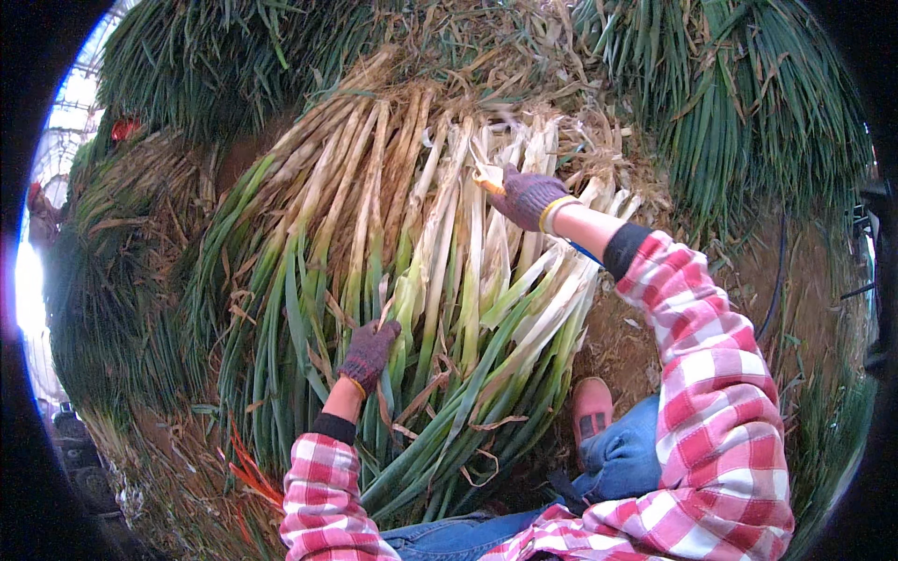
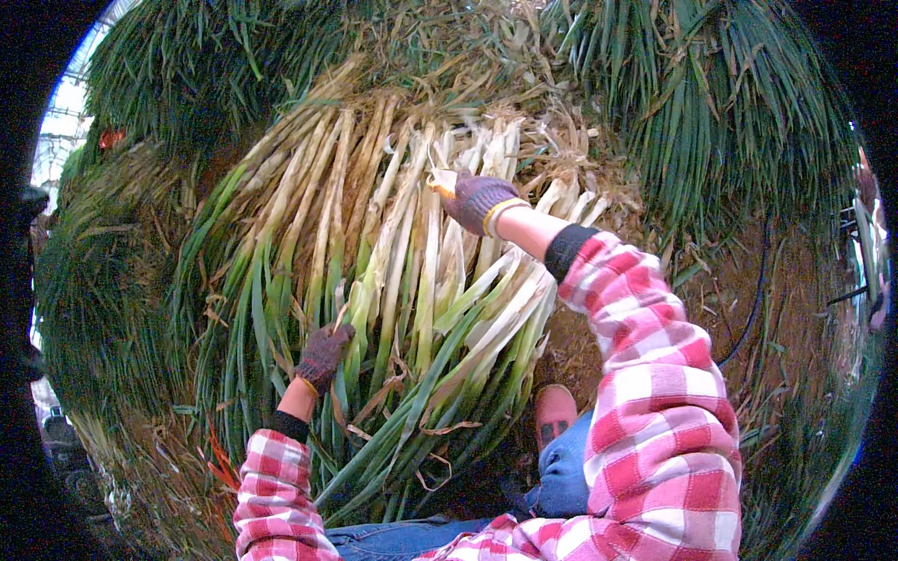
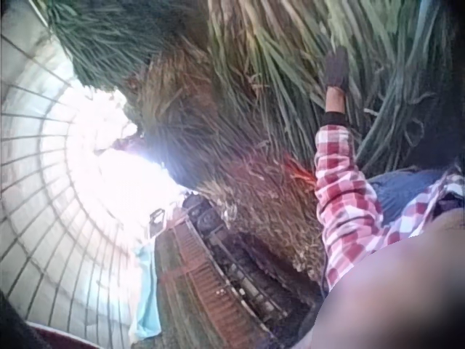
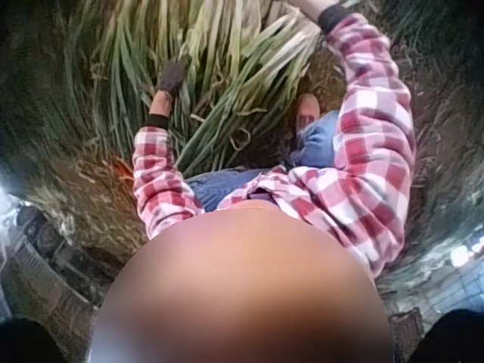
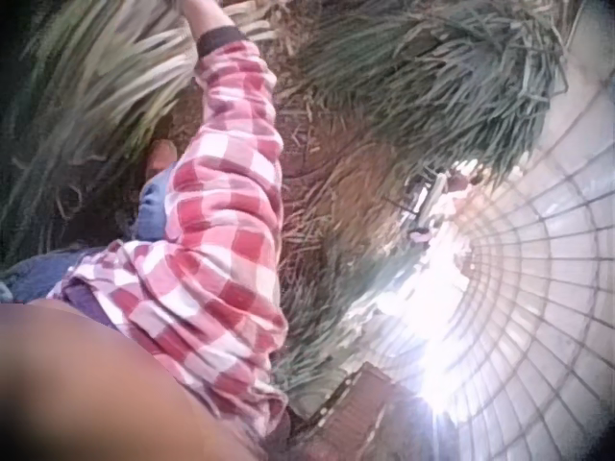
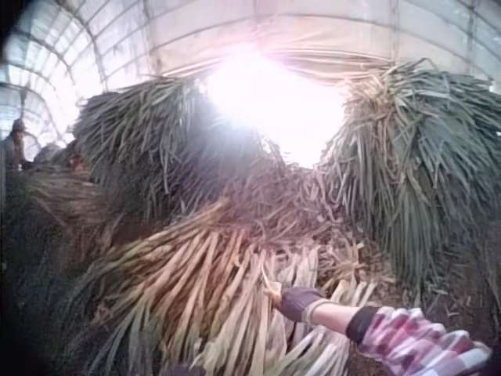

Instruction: The person sits on the ground and uses a small knife to trim the outer layers and root ends of harvested leeks. The trimmed leeks are placed back into a large pile as the person works through the batch.

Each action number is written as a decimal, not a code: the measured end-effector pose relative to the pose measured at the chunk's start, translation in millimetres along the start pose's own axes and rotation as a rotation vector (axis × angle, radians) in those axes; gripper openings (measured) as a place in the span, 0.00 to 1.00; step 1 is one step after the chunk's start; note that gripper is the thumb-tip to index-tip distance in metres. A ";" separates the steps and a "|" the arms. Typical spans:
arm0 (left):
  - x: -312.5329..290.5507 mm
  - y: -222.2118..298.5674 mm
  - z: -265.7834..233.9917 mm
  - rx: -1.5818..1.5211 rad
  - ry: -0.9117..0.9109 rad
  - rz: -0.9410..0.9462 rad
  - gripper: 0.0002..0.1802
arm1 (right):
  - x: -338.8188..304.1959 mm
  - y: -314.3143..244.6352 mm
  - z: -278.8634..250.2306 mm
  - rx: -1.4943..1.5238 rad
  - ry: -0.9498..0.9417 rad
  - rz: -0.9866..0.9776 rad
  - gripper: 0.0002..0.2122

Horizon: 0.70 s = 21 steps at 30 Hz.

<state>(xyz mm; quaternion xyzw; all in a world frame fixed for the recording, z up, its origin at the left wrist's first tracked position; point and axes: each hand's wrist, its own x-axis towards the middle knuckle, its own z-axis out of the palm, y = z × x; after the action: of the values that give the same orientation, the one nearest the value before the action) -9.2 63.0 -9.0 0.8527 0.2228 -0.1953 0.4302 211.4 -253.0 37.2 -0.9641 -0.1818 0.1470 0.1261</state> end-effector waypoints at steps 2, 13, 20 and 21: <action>-1.0 2.0 -0.6 -0.026 -0.013 0.009 0.24 | 23.4 2.1 3.8 -0.046 -0.014 0.131 0.30; 2.7 -10.7 -0.1 -0.071 -0.164 -0.020 0.28 | -10.1 -9.1 6.9 -0.046 -0.089 0.051 0.29; -51.7 40.6 37.5 0.514 -0.360 0.436 0.21 | -79.1 -32.1 22.5 -0.011 -0.159 -0.151 0.29; -46.7 45.9 30.7 0.619 -0.358 0.496 0.20 | -82.5 -31.9 24.6 -0.031 -0.226 -0.167 0.32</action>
<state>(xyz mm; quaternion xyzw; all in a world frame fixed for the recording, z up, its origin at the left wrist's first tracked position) -26.8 3.6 28.1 0.9219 -0.1361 -0.2882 0.2202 119.9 -251.6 43.5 -0.9247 -0.2767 0.2408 0.1017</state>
